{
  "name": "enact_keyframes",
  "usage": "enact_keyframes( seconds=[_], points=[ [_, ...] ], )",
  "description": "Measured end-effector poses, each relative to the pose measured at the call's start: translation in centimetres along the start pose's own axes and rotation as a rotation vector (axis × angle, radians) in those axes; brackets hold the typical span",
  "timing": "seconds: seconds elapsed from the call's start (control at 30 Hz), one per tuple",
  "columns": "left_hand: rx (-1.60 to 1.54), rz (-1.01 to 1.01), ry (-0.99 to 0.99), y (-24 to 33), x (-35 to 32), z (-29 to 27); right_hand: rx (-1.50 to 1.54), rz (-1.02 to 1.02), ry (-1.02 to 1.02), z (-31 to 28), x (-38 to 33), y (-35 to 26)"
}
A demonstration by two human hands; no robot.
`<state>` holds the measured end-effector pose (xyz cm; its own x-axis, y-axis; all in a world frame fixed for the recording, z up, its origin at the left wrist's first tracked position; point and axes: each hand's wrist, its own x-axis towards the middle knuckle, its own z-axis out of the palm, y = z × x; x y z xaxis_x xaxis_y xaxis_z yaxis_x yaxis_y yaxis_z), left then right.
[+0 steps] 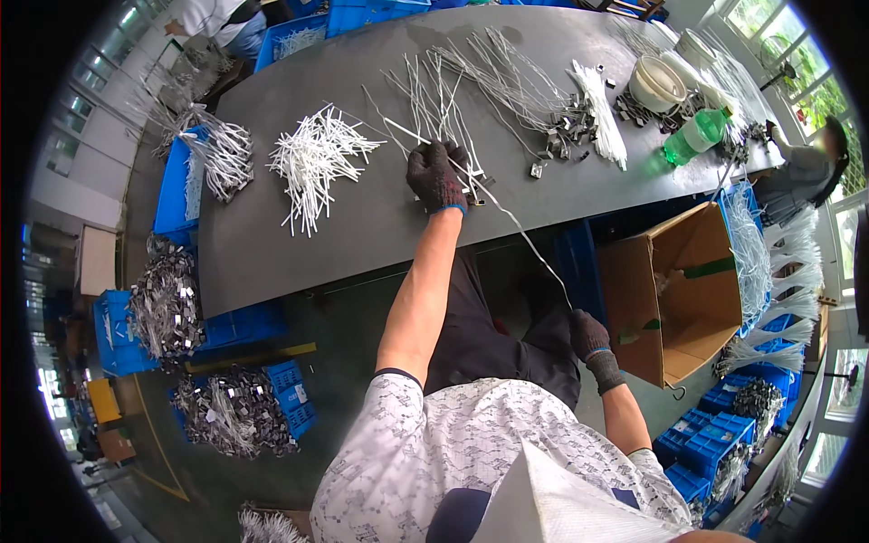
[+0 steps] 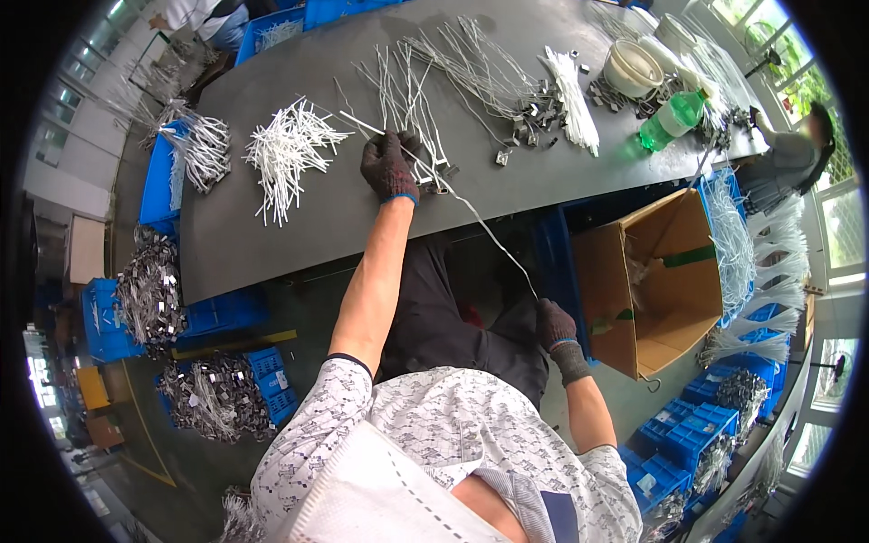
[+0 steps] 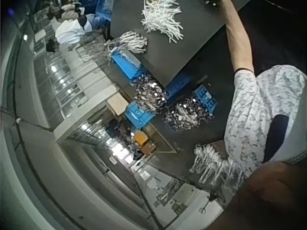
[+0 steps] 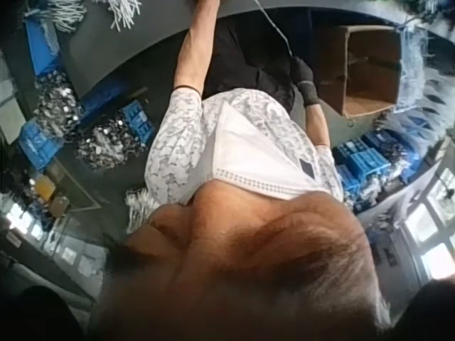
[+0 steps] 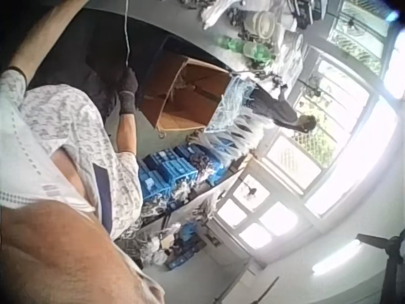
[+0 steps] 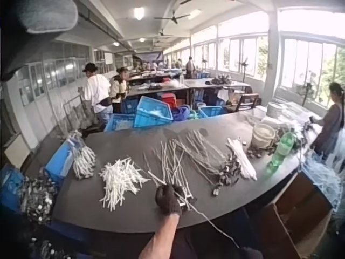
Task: Arranging and sorting white electronic wire harnesses on a workbench.
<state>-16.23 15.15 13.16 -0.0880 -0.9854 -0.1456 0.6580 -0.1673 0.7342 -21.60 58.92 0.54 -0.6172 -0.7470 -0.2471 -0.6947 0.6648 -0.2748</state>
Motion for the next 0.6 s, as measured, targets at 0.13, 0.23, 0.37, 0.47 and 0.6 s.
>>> enact_keyframes(
  seconds=[0.13,0.23,0.37,0.47,0.6],
  points=[
    [0.14,-0.207,-0.241,0.9,-0.8,-1.1,0.033,0.02,-0.021,0.3,-0.2,0.5],
    [0.308,-0.477,-0.444,1.0,-1.2,-2.2,0.057,0.048,-0.069,0.9,-0.8,2.2],
    [0.18,-0.268,-0.241,-0.9,0.1,-3.6,0.09,0.083,-0.025,1.8,-1.6,3.6],
    [0.045,-0.233,-0.086,-1.0,-1.7,-1.7,0.06,0.081,-0.063,1.5,-1.2,2.6],
    [-0.033,-0.219,0.022,-0.9,-2.3,-0.9,0.072,0.13,-0.067,1.9,-1.0,2.1]
  ],
)
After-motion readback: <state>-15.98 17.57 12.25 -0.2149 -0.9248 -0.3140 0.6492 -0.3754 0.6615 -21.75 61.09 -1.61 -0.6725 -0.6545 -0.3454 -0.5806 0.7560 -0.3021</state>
